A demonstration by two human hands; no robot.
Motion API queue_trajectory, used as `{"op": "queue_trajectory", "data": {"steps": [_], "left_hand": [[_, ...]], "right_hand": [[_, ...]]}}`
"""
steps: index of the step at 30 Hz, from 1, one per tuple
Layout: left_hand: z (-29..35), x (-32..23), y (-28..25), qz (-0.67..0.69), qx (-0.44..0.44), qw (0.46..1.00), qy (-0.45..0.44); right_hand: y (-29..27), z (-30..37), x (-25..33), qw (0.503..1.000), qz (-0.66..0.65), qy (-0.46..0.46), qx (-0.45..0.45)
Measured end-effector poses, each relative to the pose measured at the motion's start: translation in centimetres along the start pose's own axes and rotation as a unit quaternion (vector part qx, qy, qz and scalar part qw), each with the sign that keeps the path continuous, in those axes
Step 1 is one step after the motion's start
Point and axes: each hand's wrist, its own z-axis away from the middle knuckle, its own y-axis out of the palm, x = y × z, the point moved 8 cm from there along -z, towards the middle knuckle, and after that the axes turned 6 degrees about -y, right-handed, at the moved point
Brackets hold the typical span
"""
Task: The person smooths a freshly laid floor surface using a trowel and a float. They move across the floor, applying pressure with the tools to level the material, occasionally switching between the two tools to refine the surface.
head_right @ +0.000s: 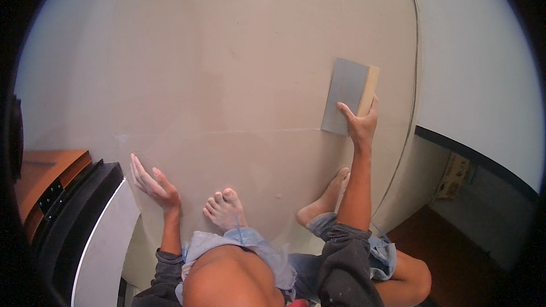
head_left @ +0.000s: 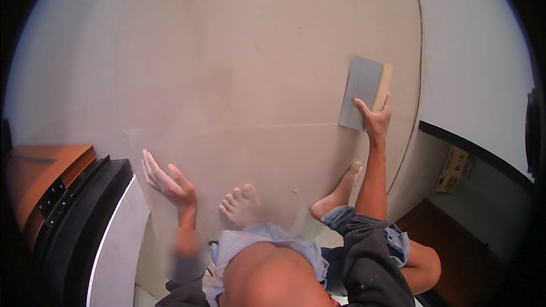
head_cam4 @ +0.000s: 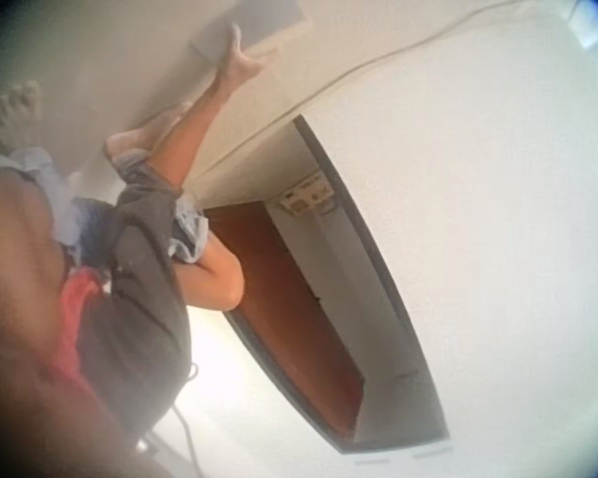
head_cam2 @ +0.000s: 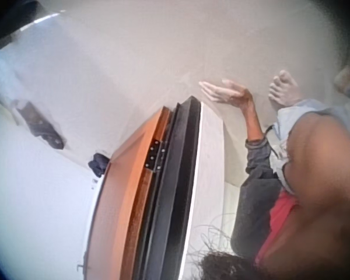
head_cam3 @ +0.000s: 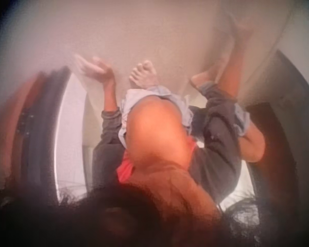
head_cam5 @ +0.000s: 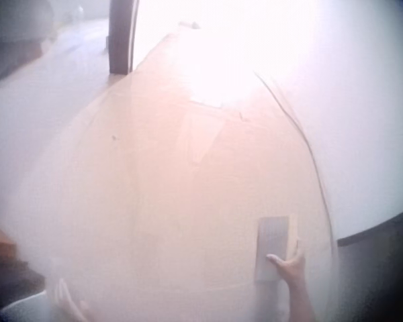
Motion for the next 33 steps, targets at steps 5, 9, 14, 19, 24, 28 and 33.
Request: {"op": "queue_trajectory", "data": {"steps": [5, 9, 14, 19, 24, 28, 33], "left_hand": [[0.2, 0.3, 0.2, -0.004, 0.002, 1.0, 0.009], [0.0, -0.1, 0.1, -0.01, 0.004, 1.0, 0.005], [0.2, 0.5, 0.3, -0.012, 0.005, 1.0, 0.001], [0.0, -0.1, 0.1, 0.004, 0.003, 1.0, -0.013], [0.2, 0.4, 0.2, 0.004, 0.013, 1.0, -0.013], [-0.1, -0.3, 0.0, 0.016, 0.013, 1.0, -0.024], [0.2, 0.5, 0.2, 0.027, 0.002, 1.0, -0.015]], "right_hand": [[1.5, 0.5, 1.1, 0.998, 0.038, -0.043, -0.009], [0.7, 0.5, 0.7, 0.999, -0.026, 0.019, 0.001], [2.6, 1.0, 1.6, 0.999, 0.024, -0.027, -0.006], [3.2, 1.2, 1.6, 0.994, -0.082, 0.075, 0.023], [5.8, 1.7, 4.7, 0.999, -0.017, -0.011, 0.029], [5.3, 2.2, 3.7, 0.996, -0.078, 0.038, 0.017], [7.4, 2.4, 6.4, 0.999, -0.04, -0.011, 0.03]]}}
